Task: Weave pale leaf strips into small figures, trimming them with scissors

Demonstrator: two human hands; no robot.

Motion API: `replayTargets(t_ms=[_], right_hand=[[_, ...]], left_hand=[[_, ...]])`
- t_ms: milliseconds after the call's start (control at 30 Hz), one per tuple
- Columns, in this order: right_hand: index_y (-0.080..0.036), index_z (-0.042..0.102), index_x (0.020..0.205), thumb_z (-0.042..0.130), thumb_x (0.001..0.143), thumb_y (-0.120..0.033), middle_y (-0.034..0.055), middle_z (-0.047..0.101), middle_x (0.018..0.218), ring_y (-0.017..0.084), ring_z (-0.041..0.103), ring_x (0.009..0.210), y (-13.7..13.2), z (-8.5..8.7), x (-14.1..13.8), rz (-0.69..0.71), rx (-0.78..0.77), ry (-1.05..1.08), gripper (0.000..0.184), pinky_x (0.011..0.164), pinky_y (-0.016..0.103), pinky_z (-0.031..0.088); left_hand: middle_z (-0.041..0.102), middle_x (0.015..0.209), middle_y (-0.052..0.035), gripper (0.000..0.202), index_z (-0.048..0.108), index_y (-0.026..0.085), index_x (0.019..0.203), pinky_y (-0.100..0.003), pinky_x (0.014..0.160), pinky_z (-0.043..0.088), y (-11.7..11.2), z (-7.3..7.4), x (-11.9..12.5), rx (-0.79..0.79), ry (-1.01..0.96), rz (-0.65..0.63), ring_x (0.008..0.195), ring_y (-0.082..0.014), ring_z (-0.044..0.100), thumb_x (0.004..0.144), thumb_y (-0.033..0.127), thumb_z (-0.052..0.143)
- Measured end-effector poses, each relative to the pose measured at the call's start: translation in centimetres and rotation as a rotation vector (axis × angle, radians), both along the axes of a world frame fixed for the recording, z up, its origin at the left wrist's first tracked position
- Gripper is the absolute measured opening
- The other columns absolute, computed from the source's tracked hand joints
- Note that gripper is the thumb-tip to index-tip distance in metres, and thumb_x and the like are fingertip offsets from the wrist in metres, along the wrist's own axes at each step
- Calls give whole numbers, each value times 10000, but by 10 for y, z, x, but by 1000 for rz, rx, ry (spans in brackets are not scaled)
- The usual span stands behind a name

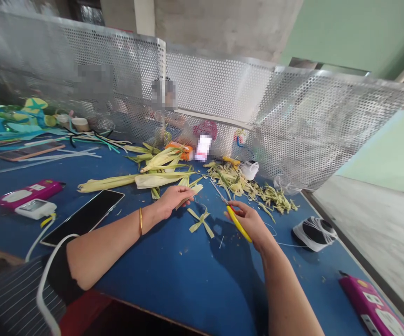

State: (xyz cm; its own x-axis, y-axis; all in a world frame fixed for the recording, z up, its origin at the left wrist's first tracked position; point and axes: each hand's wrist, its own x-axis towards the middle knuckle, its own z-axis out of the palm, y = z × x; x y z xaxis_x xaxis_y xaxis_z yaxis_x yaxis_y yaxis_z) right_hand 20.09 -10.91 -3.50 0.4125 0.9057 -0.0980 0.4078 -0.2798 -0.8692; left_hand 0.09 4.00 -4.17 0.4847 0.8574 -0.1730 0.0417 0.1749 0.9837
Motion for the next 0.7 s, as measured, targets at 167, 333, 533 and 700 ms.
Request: replayTargets(t_ms=[167,333,533,700], right_hand=[[-195,535,1197,777,611,-637,-77,434,636,87,374,515,-8,13,-10,187,-7,140,773,450,222,299],[-174,538,1168,714,623,-732,-76,413,592,100,383,511,-9,20,-15,258,-88,84,799,451,237,298],[-138,563,1204,748,588,-712,-76,409,581,97,358,508,-6,16,-16,225,-24,59,861,465,245,279],[-114,575,1274,757,601,-683,-93,382,519,85,317,461,-4,13,-17,209,-39,83,901,445,245,229]], left_hand=[[689,675,-28,168,674,150,692,-200,514,398,-2,3,0,5,2,-2,543,-81,549,770,284,738],[681,681,-18,207,674,156,700,-211,541,419,-1,-1,1,24,-10,-20,564,-90,561,747,336,763],[682,667,-24,199,695,154,720,-212,531,417,-5,-4,4,24,-2,-50,552,-91,561,749,335,772],[682,655,-21,182,699,155,728,-215,544,426,-7,-4,5,12,-10,-62,558,-97,567,749,322,767]])
